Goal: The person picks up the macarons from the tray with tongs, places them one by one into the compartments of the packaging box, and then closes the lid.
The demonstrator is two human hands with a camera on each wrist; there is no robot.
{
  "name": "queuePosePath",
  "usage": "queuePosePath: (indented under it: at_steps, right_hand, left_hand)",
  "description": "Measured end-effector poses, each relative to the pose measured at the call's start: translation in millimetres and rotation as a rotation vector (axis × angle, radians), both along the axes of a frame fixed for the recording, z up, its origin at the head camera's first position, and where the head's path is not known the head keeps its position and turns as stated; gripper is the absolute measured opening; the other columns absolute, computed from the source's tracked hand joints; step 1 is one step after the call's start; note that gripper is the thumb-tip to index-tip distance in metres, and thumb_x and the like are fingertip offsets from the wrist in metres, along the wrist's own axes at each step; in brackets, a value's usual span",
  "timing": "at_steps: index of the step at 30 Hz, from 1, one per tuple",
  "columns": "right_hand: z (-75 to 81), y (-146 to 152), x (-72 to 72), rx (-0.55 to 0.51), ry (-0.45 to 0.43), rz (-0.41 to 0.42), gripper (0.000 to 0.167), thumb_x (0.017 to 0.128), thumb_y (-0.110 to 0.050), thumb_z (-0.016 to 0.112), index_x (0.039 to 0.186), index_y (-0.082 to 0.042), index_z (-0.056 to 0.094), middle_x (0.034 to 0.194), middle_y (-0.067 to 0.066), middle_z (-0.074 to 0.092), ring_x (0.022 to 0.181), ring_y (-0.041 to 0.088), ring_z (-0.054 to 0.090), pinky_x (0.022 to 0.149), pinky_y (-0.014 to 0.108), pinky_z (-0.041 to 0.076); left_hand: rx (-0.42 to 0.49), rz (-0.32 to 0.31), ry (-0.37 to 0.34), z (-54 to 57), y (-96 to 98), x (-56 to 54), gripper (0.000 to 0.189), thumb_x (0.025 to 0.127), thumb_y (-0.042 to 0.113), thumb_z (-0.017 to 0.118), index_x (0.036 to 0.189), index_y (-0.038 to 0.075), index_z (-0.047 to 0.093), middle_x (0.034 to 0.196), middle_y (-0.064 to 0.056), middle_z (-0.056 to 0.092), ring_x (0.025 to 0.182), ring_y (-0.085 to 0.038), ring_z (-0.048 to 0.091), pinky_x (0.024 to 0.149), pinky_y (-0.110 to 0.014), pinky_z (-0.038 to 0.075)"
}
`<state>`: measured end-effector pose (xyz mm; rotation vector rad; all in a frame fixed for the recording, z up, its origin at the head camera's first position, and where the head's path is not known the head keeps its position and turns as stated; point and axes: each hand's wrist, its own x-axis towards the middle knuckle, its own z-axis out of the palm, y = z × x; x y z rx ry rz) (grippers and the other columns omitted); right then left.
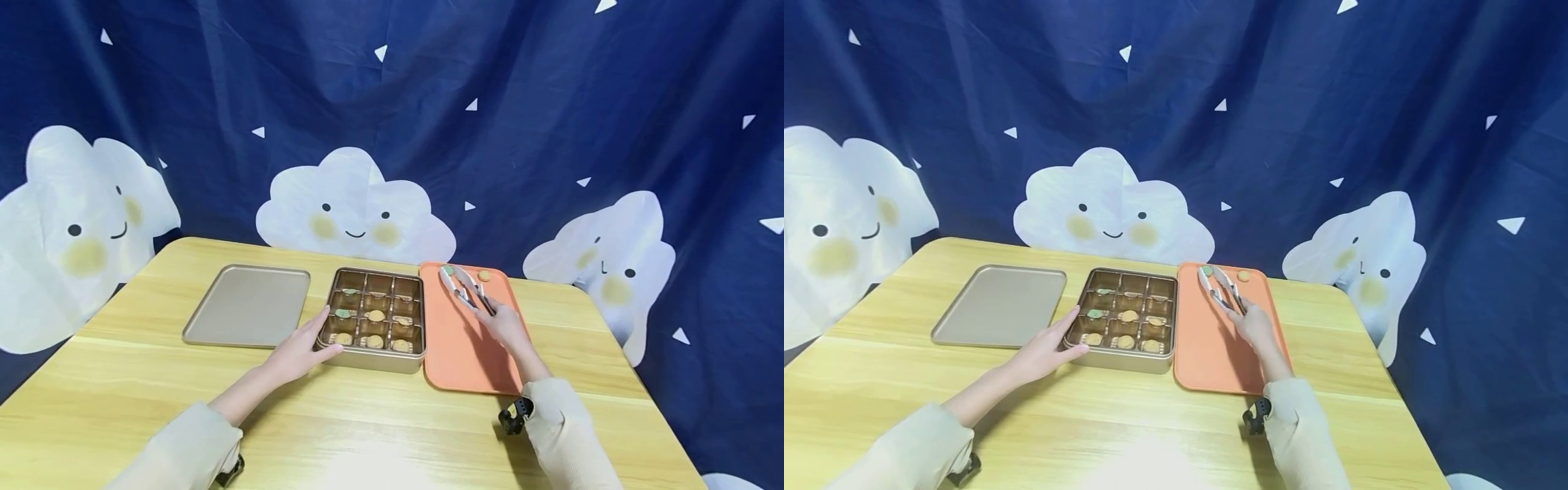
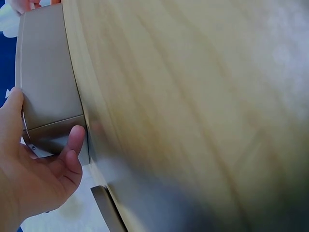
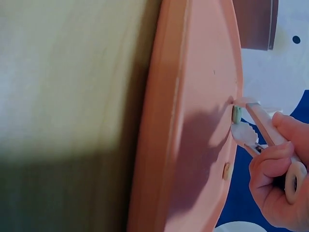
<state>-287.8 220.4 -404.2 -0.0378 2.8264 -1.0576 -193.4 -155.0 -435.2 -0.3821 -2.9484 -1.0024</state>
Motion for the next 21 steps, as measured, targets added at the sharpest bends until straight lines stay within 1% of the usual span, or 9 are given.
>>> queuePosePath:
  at_steps: [3,4,6,7,11,13,16,19,21]
  right_hand:
    - [-1.1,1.3,3.9,-0.027,0.007,0.002,0.052,0.093,-0.028,0.05,0.138,-0.002,0.039,0.075,0.014,0.052,0.05,0.013,0.04,0.046,0.025,0.036]
    - [-1.5,2.2,5.8,-0.05,0.001,0.0,0.055,0.094,-0.028,0.05,0.14,-0.002,0.035,0.084,0.017,0.055,0.051,0.013,0.04,0.046,0.025,0.036]
    - [-2.2,4.6,9.8,-0.08,-0.005,0.002,0.056,0.094,-0.029,0.05,0.14,-0.002,0.034,0.087,0.019,0.055,0.051,0.012,0.039,0.046,0.025,0.036]
    - [-2.8,6.1,11.9,-0.094,-0.006,0.003,0.055,0.094,-0.028,0.05,0.14,-0.003,0.034,0.087,0.019,0.055,0.051,0.012,0.039,0.046,0.024,0.036]
    - [-1.8,11.1,21.0,-0.136,-0.007,0.014,0.053,0.094,-0.028,0.05,0.139,-0.003,0.036,0.071,0.012,0.049,0.048,0.011,0.037,0.044,0.023,0.035]
    - [1.3,12.0,26.3,-0.148,-0.001,0.019,0.053,0.094,-0.027,0.051,0.139,-0.003,0.036,0.072,0.013,0.051,0.047,0.01,0.038,0.042,0.022,0.036]
    - [9.3,11.0,35.3,-0.184,0.001,0.024,0.057,0.093,-0.028,0.051,0.141,-0.002,0.032,0.085,0.018,0.056,0.045,0.007,0.037,0.041,0.02,0.035]
    - [18.8,7.7,44.1,-0.23,-0.015,0.036,0.063,0.093,-0.031,0.053,0.143,-0.004,0.027,0.099,0.02,0.055,0.042,0.004,0.032,0.039,0.019,0.033]
    - [24.7,4.6,48.8,-0.236,-0.02,0.059,0.063,0.092,-0.032,0.053,0.143,-0.006,0.027,0.105,0.021,0.054,0.043,0.004,0.032,0.04,0.018,0.034]
  left_hand:
    - [0.001,-0.001,0.003,-1.3,-0.7,-0.3,0.088,0.086,0.056,0.05,0.145,0.002,0.014,0.145,-0.023,0.025,0.13,-0.043,0.028,0.104,-0.056,0.026]
    - [0.001,-0.001,0.006,-1.6,-1.0,-0.3,0.088,0.086,0.056,0.05,0.145,0.002,0.014,0.145,-0.023,0.026,0.13,-0.043,0.028,0.104,-0.056,0.026]
    - [0.0,-0.003,0.011,-2.1,-1.3,-0.3,0.088,0.086,0.056,0.05,0.145,0.002,0.015,0.145,-0.023,0.026,0.129,-0.043,0.029,0.104,-0.057,0.026]
    - [-0.001,-0.005,0.012,-2.2,-1.4,-0.5,0.088,0.086,0.056,0.05,0.145,0.002,0.014,0.145,-0.023,0.026,0.129,-0.043,0.029,0.104,-0.057,0.026]
    - [-0.001,-0.009,0.012,-2.0,-1.1,-0.6,0.089,0.085,0.056,0.051,0.146,0.002,0.014,0.145,-0.023,0.026,0.129,-0.042,0.029,0.104,-0.057,0.027]
    - [0.002,-0.008,0.007,-1.8,-0.9,-0.6,0.089,0.085,0.056,0.051,0.146,0.003,0.014,0.145,-0.022,0.026,0.13,-0.042,0.029,0.104,-0.056,0.027]
    - [0.003,-0.008,0.007,-1.6,-1.0,-0.4,0.089,0.085,0.056,0.051,0.146,0.002,0.014,0.145,-0.022,0.025,0.13,-0.042,0.029,0.103,-0.057,0.027]
    - [0.002,-0.005,0.004,-0.9,-0.8,-0.3,0.088,0.086,0.056,0.051,0.146,0.003,0.014,0.146,-0.022,0.025,0.13,-0.042,0.028,0.103,-0.057,0.027]
    - [-0.002,-0.005,0.002,-0.7,-0.8,-0.5,0.088,0.086,0.055,0.051,0.146,0.003,0.014,0.145,-0.022,0.025,0.13,-0.043,0.028,0.103,-0.057,0.027]
